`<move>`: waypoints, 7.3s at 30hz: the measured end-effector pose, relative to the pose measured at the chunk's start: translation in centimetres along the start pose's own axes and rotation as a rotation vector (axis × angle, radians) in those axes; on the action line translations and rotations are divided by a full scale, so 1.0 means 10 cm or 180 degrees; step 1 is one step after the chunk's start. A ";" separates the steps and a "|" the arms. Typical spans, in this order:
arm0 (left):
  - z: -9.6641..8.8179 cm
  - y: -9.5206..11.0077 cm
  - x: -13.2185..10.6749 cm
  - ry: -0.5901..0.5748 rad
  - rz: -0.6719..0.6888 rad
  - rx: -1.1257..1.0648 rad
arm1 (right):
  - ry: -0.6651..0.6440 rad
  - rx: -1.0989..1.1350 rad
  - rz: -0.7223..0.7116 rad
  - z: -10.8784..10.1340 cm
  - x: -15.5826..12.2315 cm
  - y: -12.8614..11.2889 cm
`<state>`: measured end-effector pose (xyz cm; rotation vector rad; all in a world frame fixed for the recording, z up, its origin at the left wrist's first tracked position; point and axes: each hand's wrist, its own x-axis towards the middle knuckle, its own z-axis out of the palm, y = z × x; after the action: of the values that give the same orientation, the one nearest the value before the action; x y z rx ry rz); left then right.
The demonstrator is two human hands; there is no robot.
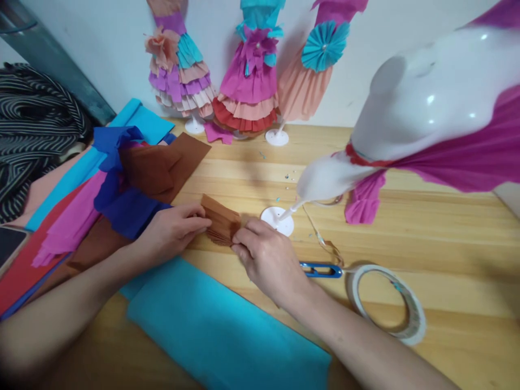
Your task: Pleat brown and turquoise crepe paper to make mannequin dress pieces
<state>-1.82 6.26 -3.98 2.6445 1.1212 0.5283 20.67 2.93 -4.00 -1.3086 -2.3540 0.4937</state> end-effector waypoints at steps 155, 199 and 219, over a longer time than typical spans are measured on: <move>-0.30 0.13 0.13 0.0650 -0.0344 -0.0446 | 0.0332 0.0270 0.0016 -0.35 0.09 -0.18; -0.04 -0.17 0.39 -0.0215 -0.0628 -0.0080 | -0.0003 -0.0434 0.0532 0.01 0.44 -0.06; -0.18 -0.14 0.42 -0.0613 -0.0512 0.0323 | -0.0202 -0.0496 0.0715 0.01 0.48 -0.08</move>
<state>-0.79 10.43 -1.77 2.5909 1.3150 0.1866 17.73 6.63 -2.91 -1.6637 -2.3482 0.4298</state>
